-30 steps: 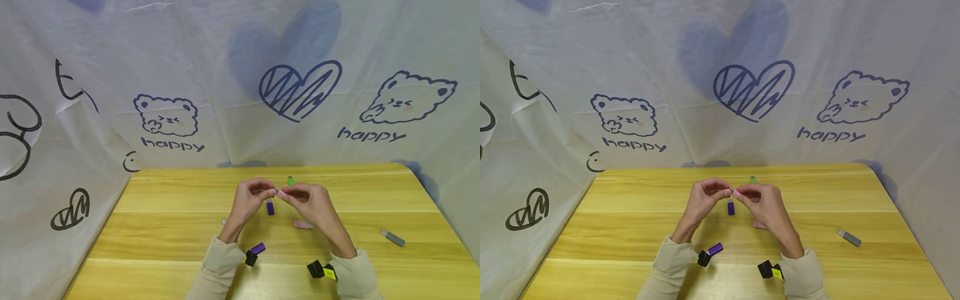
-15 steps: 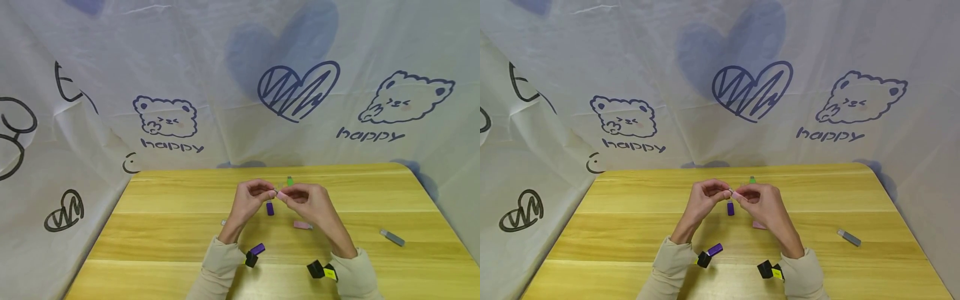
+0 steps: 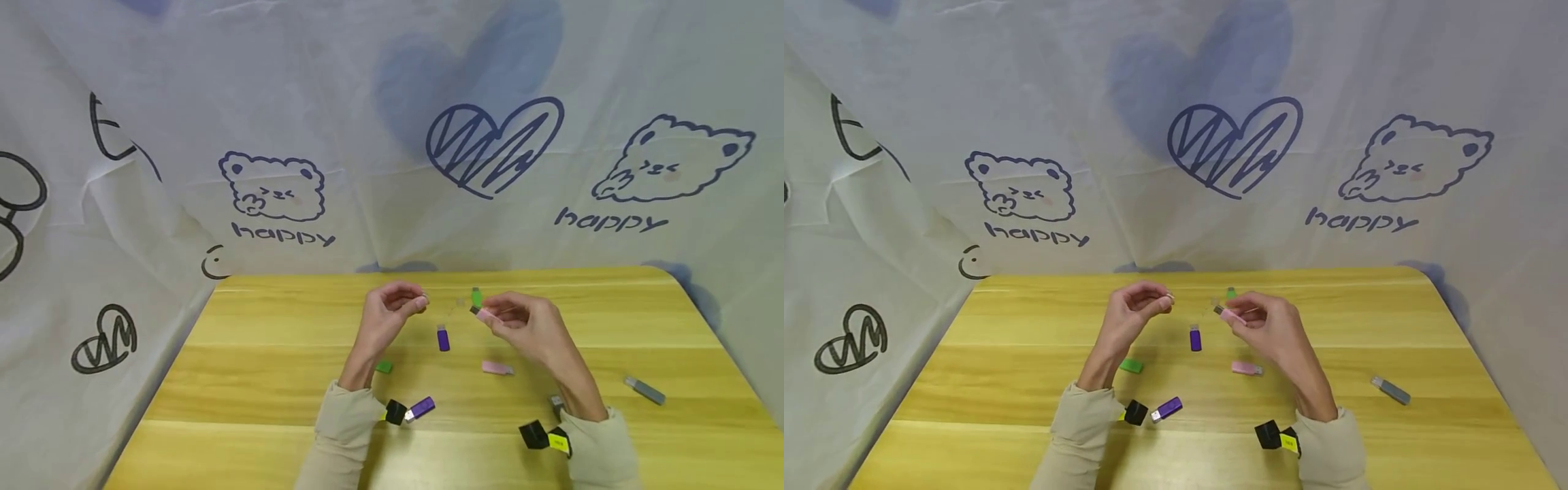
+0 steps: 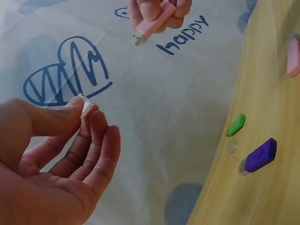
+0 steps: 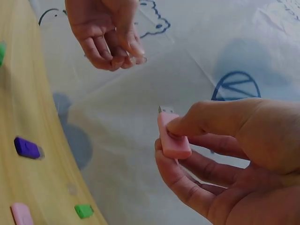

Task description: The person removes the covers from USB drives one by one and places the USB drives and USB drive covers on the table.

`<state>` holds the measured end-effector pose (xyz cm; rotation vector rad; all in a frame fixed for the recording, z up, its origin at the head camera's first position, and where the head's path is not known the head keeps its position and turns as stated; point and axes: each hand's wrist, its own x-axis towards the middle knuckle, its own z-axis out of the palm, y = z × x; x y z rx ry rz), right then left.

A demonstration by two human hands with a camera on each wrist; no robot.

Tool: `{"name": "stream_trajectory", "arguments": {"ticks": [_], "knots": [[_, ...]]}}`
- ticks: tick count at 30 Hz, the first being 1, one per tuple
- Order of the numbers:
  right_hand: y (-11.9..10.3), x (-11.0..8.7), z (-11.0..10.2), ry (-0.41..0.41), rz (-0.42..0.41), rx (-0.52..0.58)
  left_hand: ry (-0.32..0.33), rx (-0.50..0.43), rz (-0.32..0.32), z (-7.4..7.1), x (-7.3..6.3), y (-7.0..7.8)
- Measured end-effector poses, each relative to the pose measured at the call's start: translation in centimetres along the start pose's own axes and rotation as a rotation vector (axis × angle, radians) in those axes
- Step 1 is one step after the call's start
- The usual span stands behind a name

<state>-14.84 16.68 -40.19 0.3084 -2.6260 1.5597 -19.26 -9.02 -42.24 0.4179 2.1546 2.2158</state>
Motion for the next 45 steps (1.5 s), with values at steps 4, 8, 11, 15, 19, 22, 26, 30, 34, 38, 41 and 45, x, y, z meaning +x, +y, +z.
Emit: {"name": "stream_trajectory", "arguments": {"ticks": [4, 8, 11, 15, 19, 22, 26, 30, 34, 38, 41, 45], "knots": [[1.2, 0.4, -0.4, 0.038, 0.035, -0.06, -0.023, 0.068, -0.009, 0.5, 0.3, -0.3], [2.7, 1.5, -1.2, 0.079, 0.092, -0.055, -0.051, 0.125, -0.01, 0.8, 0.4, -0.6], [3.8, 2.9, -1.8, 0.074, 0.121, -0.026, -0.058, 0.148, -0.013, 0.8, 0.4, -0.8], [5.6, 4.9, -2.5, 0.056, 0.181, 0.003, -0.056, 0.187, -0.034, 0.9, 0.4, -0.9], [7.5, 6.7, -2.9, 0.055, 0.257, 0.017, -0.06, 0.206, -0.03, 1.0, 0.4, -1.1], [8.8, 7.8, -2.8, 0.044, 0.311, 0.0, -0.063, 0.21, -0.022, 1.0, 0.4, -1.2], [10.1, 8.9, -2.4, 0.04, 0.369, -0.058, -0.068, 0.221, -0.02, 1.1, 0.3, -1.3], [10.7, 9.3, -1.9, 0.06, 0.401, -0.136, -0.072, 0.232, -0.021, 1.2, 0.2, -1.3], [10.8, 9.1, -1.6, 0.082, 0.41, -0.215, -0.082, 0.248, -0.029, 1.4, 0.3, -1.5], [10.8, 8.7, -1.6, 0.112, 0.404, -0.291, -0.096, 0.252, -0.04, 1.6, 0.3, -1.6], [10.9, 8.6, -1.6, 0.128, 0.391, -0.345, -0.103, 0.253, -0.049, 1.7, 0.3, -1.6], [10.9, 8.3, -1.5, 0.149, 0.375, -0.373, -0.118, 0.267, -0.048, 1.8, 0.3, -1.7]]}}
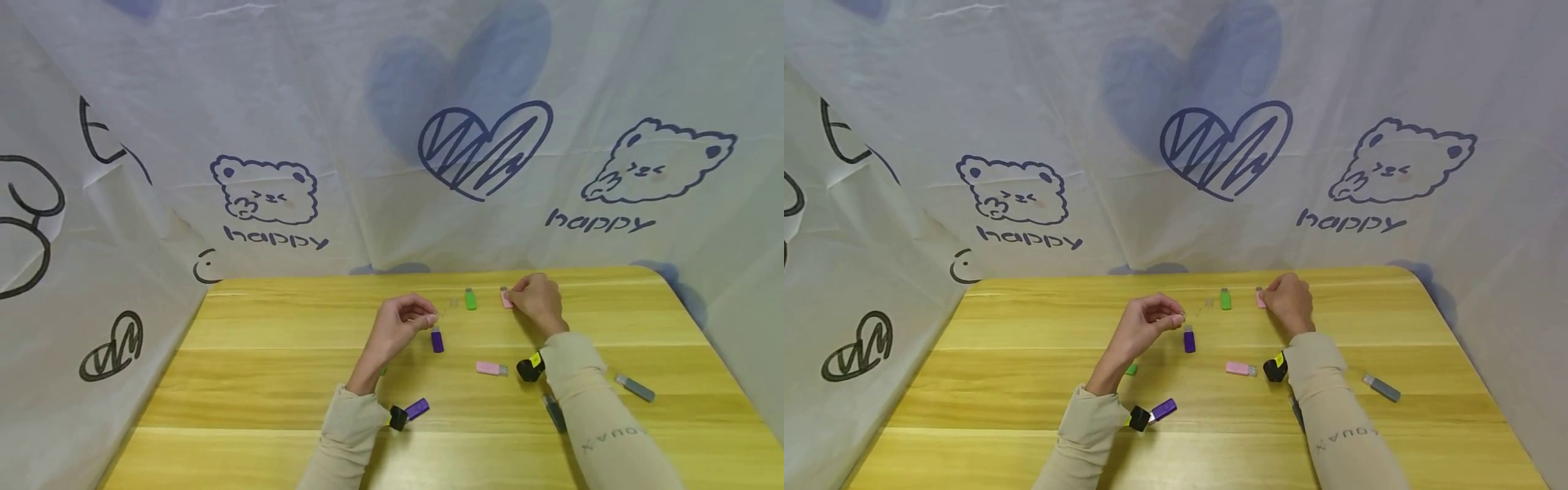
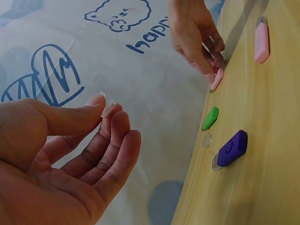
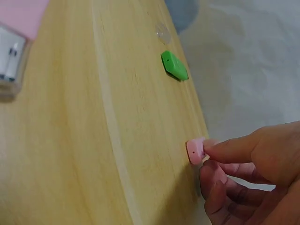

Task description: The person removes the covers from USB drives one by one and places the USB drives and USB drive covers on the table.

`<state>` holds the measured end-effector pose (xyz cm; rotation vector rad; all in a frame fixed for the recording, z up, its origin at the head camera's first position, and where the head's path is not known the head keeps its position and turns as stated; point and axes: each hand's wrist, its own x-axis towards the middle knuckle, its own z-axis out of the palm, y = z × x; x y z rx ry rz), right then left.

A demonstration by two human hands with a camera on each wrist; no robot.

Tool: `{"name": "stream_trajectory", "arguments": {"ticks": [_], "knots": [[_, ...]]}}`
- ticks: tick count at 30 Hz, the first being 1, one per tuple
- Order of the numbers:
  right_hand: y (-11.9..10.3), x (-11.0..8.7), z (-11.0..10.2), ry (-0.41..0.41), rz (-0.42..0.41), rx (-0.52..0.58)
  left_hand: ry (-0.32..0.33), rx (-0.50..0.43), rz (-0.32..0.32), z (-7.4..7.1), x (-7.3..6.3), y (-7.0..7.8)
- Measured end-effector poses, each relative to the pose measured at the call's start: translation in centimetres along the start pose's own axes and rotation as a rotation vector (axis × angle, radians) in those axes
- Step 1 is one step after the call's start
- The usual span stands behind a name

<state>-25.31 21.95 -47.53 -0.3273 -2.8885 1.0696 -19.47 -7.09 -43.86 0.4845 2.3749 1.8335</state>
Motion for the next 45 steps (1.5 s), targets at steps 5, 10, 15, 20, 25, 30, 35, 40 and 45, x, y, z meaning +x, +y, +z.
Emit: {"name": "stream_trajectory", "arguments": {"ticks": [5, 10, 15, 20, 25, 30, 35, 40, 45], "knots": [[-0.1, -1.3, -1.5, 0.033, -0.042, 0.058, -0.013, 0.037, 0.009, 0.8, 0.2, 0.0], [-0.4, -4.0, -4.4, 0.085, -0.127, 0.152, -0.05, 0.135, 0.052, 1.7, 1.4, 0.2], [-0.7, -7.4, -6.9, 0.11, -0.152, 0.246, -0.104, 0.204, 0.069, 2.6, 3.6, 1.3], [-0.9, -10.4, -8.9, 0.095, -0.159, 0.233, -0.158, 0.238, 0.026, 3.9, 5.9, 2.1], [-0.5, -12.4, -10.9, 0.062, -0.15, 0.175, -0.193, 0.331, 0.009, 5.6, 8.4, 2.3], [0.7, -13.5, -12.8, 0.046, -0.154, 0.178, -0.233, 0.472, 0.035, 7.5, 10.7, 1.8], [2.6, -14.1, -14.4, 0.065, -0.161, 0.174, -0.249, 0.63, 0.017, 9.7, 12.1, 0.6], [4.1, -14.4, -15.5, 0.064, -0.13, 0.18, -0.254, 0.766, 0.011, 11.1, 12.8, -0.5], [4.5, -14.5, -16.0, 0.066, -0.114, 0.195, -0.254, 0.86, 0.035, 11.8, 13.2, -1.4]]}}
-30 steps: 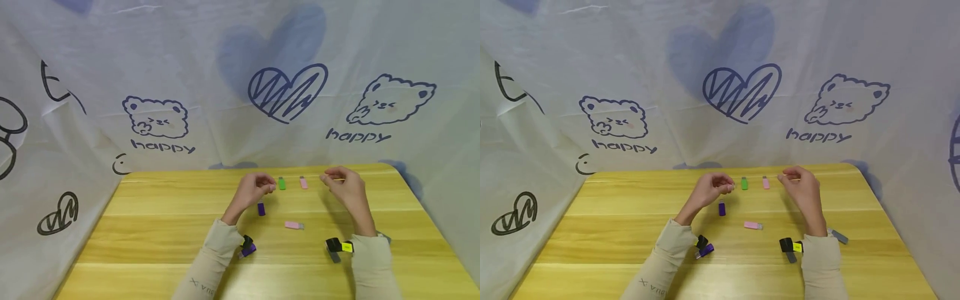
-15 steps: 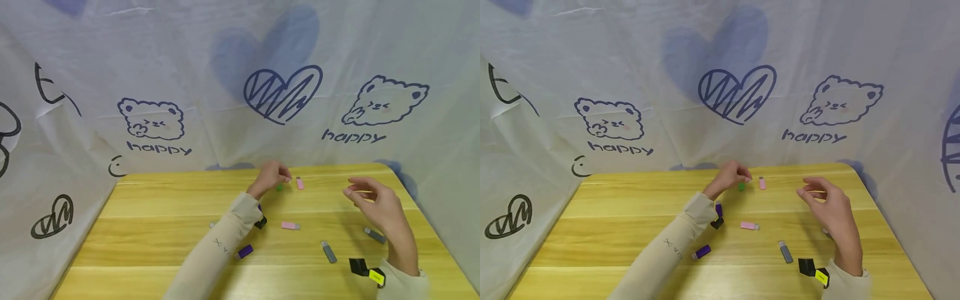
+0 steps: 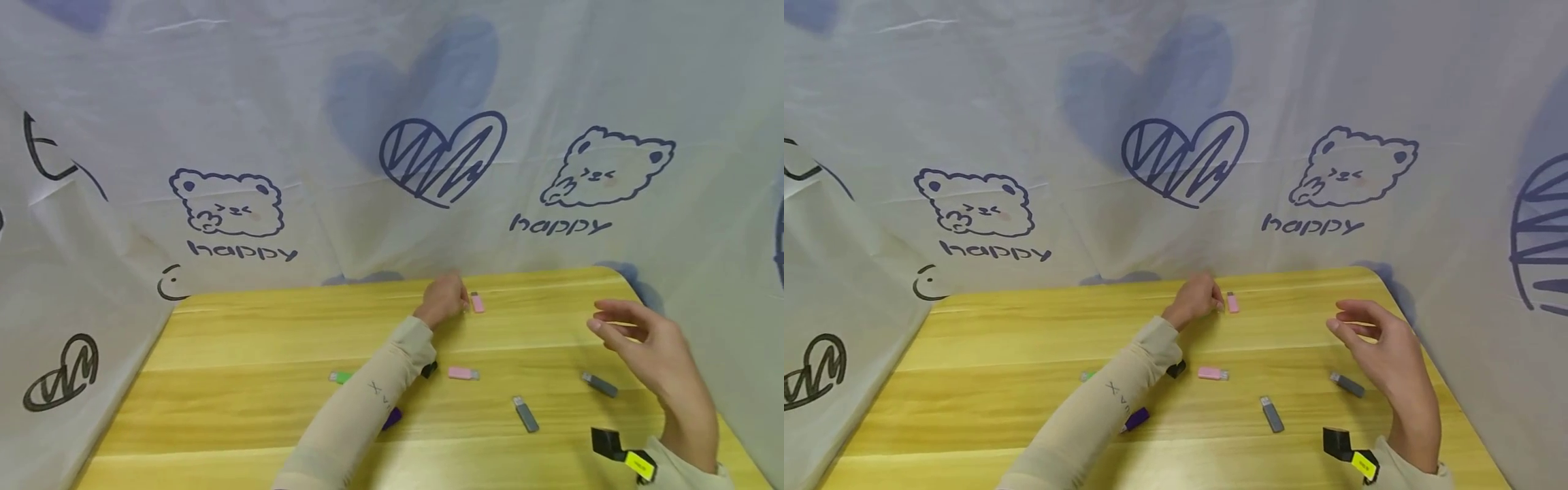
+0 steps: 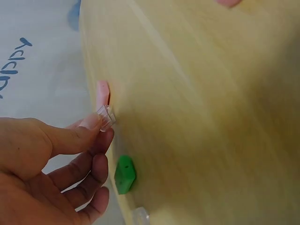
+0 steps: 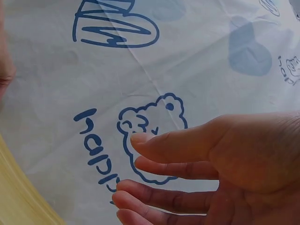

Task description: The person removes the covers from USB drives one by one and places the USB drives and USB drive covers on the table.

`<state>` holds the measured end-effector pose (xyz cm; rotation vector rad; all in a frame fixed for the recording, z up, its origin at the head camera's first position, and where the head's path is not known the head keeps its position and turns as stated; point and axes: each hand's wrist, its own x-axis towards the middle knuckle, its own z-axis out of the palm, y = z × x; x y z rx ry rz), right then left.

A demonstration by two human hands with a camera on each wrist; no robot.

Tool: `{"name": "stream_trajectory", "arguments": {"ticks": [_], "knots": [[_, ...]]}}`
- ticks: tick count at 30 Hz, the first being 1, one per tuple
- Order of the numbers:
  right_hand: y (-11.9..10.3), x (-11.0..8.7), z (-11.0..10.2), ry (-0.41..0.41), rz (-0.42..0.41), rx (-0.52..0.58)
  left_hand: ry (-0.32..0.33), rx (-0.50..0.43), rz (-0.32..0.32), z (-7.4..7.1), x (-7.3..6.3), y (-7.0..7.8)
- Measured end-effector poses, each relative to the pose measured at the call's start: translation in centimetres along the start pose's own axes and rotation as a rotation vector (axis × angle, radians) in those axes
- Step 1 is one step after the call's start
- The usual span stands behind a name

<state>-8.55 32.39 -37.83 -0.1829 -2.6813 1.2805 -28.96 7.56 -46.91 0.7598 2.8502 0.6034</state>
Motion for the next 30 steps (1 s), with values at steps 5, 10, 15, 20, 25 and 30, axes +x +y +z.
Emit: {"name": "stream_trajectory", "arguments": {"ticks": [5, 10, 15, 20, 25, 30], "knots": [[0.2, -0.1, -0.1, 0.001, 0.014, 0.017, 0.035, 0.036, 0.002, 0.5, 0.0, -0.2], [0.5, 0.0, -0.3, -0.002, 0.015, 0.009, 0.064, -0.013, 0.025, 0.5, -0.1, -0.2], [1.0, 0.1, -0.2, -0.03, 0.014, -0.052, 0.086, -0.171, 0.012, 0.4, -0.8, -0.6], [1.5, 0.5, -0.1, -0.106, 0.029, -0.123, 0.176, -0.284, 0.019, -1.3, -3.0, -0.9], [2.3, 0.6, -0.2, -0.149, 0.044, -0.158, 0.258, -0.443, 0.047, -3.0, -6.5, -1.1], [3.6, 0.9, -0.4, -0.214, 0.073, -0.198, 0.385, -0.565, 0.069, -4.1, -10.1, -2.4]]}}
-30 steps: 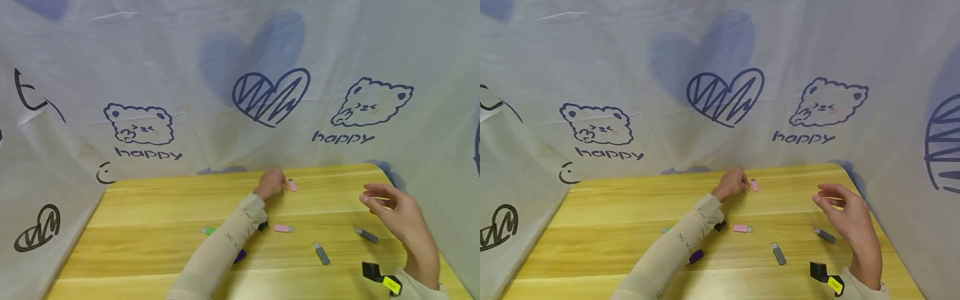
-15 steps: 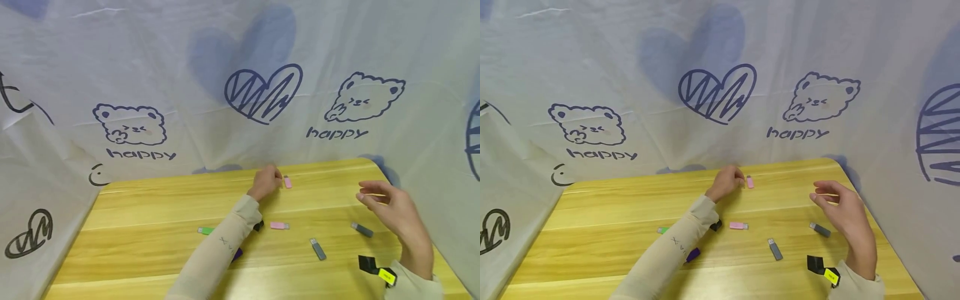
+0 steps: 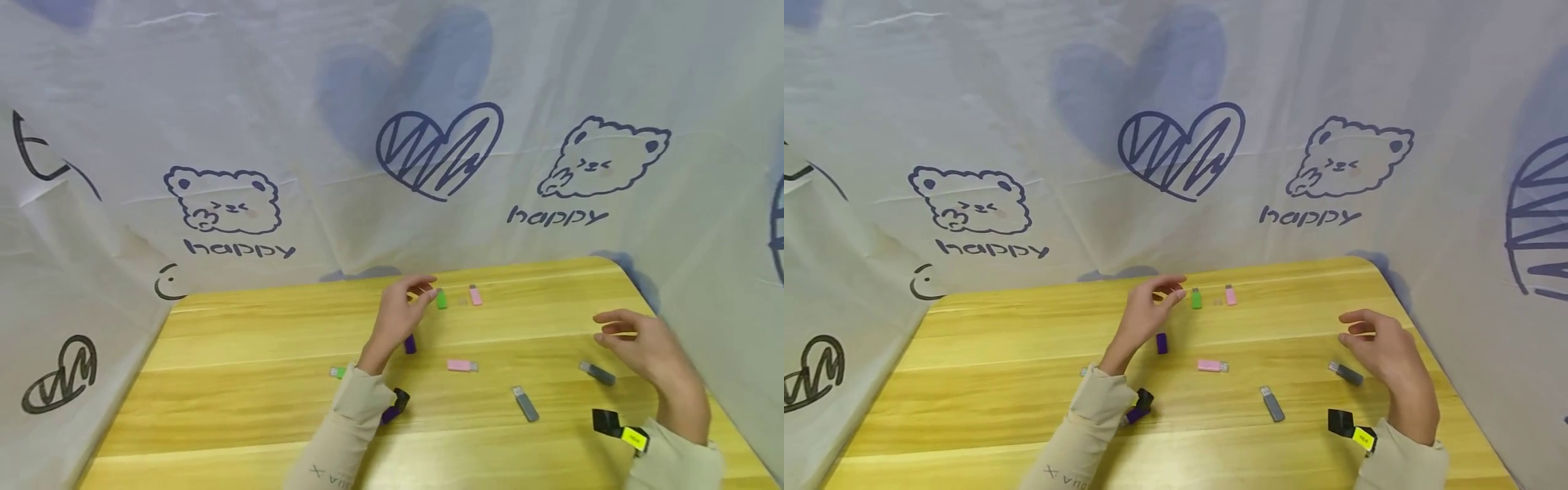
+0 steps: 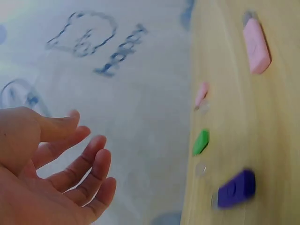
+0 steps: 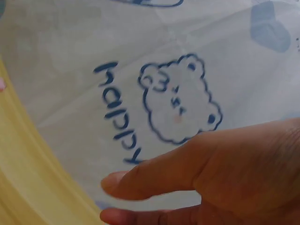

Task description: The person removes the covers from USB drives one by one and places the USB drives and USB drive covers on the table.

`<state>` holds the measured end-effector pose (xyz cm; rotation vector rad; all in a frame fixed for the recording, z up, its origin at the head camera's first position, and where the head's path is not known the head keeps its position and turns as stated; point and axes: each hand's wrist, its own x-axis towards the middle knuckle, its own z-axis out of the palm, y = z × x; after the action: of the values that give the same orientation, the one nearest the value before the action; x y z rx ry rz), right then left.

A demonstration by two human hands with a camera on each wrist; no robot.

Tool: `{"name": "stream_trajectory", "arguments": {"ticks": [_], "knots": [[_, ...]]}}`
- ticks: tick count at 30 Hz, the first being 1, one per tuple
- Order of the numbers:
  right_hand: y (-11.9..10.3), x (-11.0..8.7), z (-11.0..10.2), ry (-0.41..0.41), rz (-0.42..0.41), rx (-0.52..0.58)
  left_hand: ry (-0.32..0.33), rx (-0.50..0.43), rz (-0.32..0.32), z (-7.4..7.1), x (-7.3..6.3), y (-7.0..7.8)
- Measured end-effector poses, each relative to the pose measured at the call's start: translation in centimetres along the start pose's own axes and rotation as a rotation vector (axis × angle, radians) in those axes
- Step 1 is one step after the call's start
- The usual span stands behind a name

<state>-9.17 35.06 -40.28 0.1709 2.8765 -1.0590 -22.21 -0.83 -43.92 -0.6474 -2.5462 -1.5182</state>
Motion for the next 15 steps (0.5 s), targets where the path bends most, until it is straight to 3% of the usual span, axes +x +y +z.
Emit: {"name": "stream_trajectory", "arguments": {"ticks": [4, 6, 10, 15], "knots": [[1.5, 0.7, 0.1, -0.098, 0.061, -0.011, 0.086, -0.031, 0.003, -1.7, -1.6, -0.4], [2.2, 1.1, 0.4, -0.154, 0.093, -0.011, 0.097, -0.047, 0.011, -2.3, -2.1, -0.7], [3.4, 1.9, 1.4, -0.25, 0.147, 0.012, 0.056, -0.049, 0.032, -3.0, -2.7, -1.1], [4.3, 2.5, 2.2, -0.283, 0.185, 0.013, 0.001, -0.046, 0.036, -3.3, -3.0, -1.3]]}}
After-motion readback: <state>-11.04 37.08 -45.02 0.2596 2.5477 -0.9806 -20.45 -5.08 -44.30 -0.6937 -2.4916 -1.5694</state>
